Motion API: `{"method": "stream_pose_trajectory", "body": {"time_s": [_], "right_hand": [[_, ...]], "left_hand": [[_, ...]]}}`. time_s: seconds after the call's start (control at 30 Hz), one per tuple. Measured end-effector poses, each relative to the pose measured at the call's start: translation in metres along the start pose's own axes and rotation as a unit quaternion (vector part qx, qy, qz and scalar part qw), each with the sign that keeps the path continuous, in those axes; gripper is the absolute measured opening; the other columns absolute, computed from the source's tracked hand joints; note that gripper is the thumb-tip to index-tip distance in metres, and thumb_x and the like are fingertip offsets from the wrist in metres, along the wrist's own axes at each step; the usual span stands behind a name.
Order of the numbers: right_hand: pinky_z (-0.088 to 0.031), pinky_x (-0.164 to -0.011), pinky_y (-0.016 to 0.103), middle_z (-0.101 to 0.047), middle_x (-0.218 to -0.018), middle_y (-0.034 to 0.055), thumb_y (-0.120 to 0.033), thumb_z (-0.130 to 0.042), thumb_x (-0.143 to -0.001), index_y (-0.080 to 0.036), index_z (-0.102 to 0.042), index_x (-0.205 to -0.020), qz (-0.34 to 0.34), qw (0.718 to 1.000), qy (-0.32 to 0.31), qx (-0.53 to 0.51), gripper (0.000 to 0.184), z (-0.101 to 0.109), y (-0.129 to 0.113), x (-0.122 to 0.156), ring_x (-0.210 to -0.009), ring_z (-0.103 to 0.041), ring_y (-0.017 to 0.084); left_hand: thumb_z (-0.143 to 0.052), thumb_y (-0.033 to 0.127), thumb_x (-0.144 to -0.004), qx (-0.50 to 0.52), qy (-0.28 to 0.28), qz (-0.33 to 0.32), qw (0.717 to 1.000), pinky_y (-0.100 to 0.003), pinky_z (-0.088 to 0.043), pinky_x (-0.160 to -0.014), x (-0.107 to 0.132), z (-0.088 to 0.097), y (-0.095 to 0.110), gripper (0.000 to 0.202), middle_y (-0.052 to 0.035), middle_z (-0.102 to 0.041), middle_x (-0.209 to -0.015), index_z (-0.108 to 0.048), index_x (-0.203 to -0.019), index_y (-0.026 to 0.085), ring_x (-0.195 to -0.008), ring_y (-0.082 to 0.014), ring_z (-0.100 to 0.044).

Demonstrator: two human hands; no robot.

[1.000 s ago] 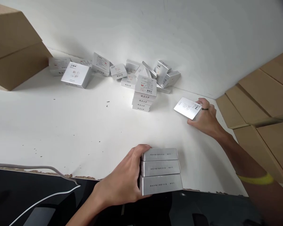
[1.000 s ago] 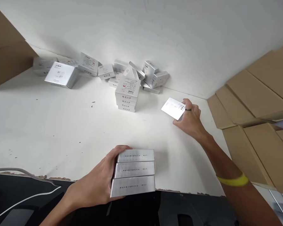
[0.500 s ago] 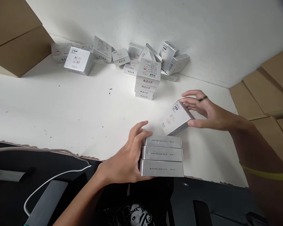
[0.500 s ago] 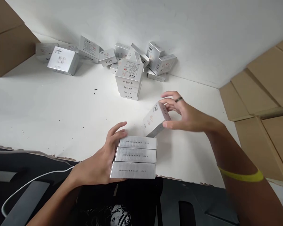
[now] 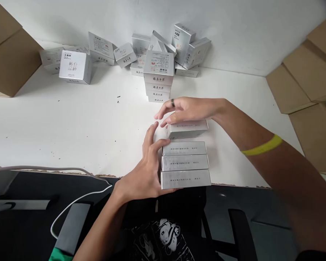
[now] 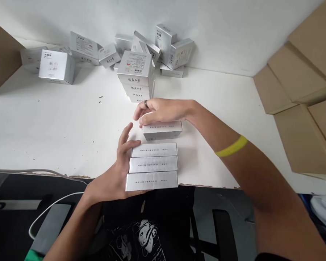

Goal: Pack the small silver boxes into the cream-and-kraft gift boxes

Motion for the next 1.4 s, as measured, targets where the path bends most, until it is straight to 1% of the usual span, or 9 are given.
{"method": "stream_pose_trajectory", "body": {"time_s": [0.17, 0.3, 0.43, 0.63, 0.77, 0.9, 1.07, 1.2, 1.4], "right_hand": [[-0.038, -0.124, 0.052, -0.054, -0.152, 0.0065, -0.06, -0.058, -0.099, -0.029, -0.056, -0.141, -0.015, 0.981, 0.189, 0.036, 0.053, -0.009, 0.024, 0.077, -0.144, -0.048, 0.029], [-0.033, -0.127, 0.06, -0.027, -0.169, 0.0078, -0.068, -0.083, -0.075, -0.04, -0.015, -0.161, -0.009, 0.987, 0.156, 0.029, 0.113, -0.037, 0.051, 0.121, -0.155, -0.032, 0.036], [-0.032, -0.126, 0.061, -0.006, -0.171, 0.0108, -0.059, -0.1, -0.05, -0.045, 0.011, -0.16, 0.03, 0.987, 0.152, 0.049, 0.157, -0.084, 0.055, 0.119, -0.158, -0.02, 0.04], [-0.041, -0.121, 0.055, -0.017, -0.165, 0.0107, -0.054, -0.1, -0.054, -0.048, 0.011, -0.159, 0.094, 0.986, 0.135, 0.009, 0.153, -0.104, 0.057, 0.111, -0.152, -0.034, 0.036], [-0.032, -0.127, 0.058, -0.007, -0.167, 0.0093, -0.056, -0.099, -0.056, -0.047, 0.008, -0.158, 0.116, 0.975, 0.187, 0.038, 0.148, -0.109, 0.06, 0.115, -0.158, -0.018, 0.037], [-0.027, -0.128, 0.064, 0.008, -0.166, 0.009, -0.064, -0.094, -0.06, -0.045, 0.01, -0.159, 0.117, 0.963, 0.217, 0.107, 0.144, -0.12, 0.06, 0.111, -0.161, 0.005, 0.041], [-0.031, -0.127, 0.065, 0.003, -0.163, 0.0092, -0.061, -0.091, -0.067, -0.046, 0.009, -0.158, 0.127, 0.959, 0.221, 0.123, 0.137, -0.126, 0.061, 0.104, -0.16, 0.004, 0.041], [-0.024, -0.128, 0.069, 0.004, -0.163, 0.009, -0.059, -0.091, -0.067, -0.045, 0.014, -0.159, 0.137, 0.952, 0.236, 0.14, 0.14, -0.128, 0.065, 0.102, -0.16, 0.006, 0.044], [-0.029, -0.127, 0.066, 0.01, -0.167, 0.0079, -0.056, -0.093, -0.067, -0.046, 0.017, -0.159, 0.12, 0.965, 0.213, 0.098, 0.144, -0.13, 0.067, 0.103, -0.161, 0.002, 0.041]], "left_hand": [[-0.087, 0.053, -0.078, 0.003, -0.022, -0.013, 1.0, -0.084, -0.008, -0.124, -0.001, 0.0, 0.003, 0.108, -0.0164, 0.015, -0.173, -0.01, -0.151, 0.036, -0.159, -0.0467, 0.023], [-0.085, 0.049, -0.08, 0.006, -0.046, -0.018, 0.999, -0.084, -0.014, -0.123, -0.007, 0.005, 0.006, 0.104, -0.0178, 0.022, -0.17, -0.01, -0.151, 0.034, -0.159, -0.0461, 0.025], [-0.088, 0.041, -0.077, -0.003, -0.071, -0.04, 0.997, -0.081, -0.028, -0.121, -0.019, 0.012, 0.007, 0.099, -0.018, 0.017, -0.17, -0.016, -0.145, 0.033, -0.16, -0.0485, 0.019], [-0.088, 0.05, -0.072, -0.003, -0.084, -0.056, 0.995, -0.07, -0.047, -0.115, -0.022, 0.015, 0.001, 0.1, -0.0196, -0.016, -0.155, -0.017, -0.141, 0.033, -0.155, -0.0494, -0.017], [-0.091, 0.056, -0.066, -0.031, -0.086, -0.017, 0.996, -0.074, -0.044, -0.115, -0.017, 0.012, -0.002, 0.116, -0.0185, -0.017, -0.154, -0.011, -0.148, 0.036, -0.151, -0.0516, -0.023], [-0.093, 0.05, -0.063, -0.039, -0.092, -0.002, 0.995, -0.079, -0.034, -0.119, -0.018, 0.01, 0.002, 0.131, -0.0215, -0.005, -0.163, -0.001, -0.155, 0.033, -0.157, -0.0551, -0.007], [-0.09, 0.05, -0.067, -0.051, -0.116, -0.01, 0.992, -0.081, -0.022, -0.124, -0.019, 0.009, 0.006, 0.13, -0.0166, 0.023, -0.17, 0.003, -0.157, 0.035, -0.159, -0.0527, 0.015], [-0.09, 0.041, -0.067, -0.003, -0.096, -0.014, 0.995, -0.076, -0.03, -0.124, -0.015, 0.003, 0.003, 0.133, -0.0155, 0.018, -0.169, 0.007, -0.158, 0.035, -0.159, -0.0511, 0.017], [-0.086, 0.035, -0.068, 0.039, -0.068, -0.023, 0.997, -0.063, -0.055, -0.109, -0.011, -0.001, 0.004, 0.119, -0.0175, -0.017, -0.156, -0.003, -0.153, 0.038, -0.146, -0.0465, -0.037]]}}
Point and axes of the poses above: each hand's wrist, its own x-axis away from the middle knuckle, its own z-axis out of the back of the hand, y = z × x, the point moved 2 cm from there along -x, towards the middle knuckle
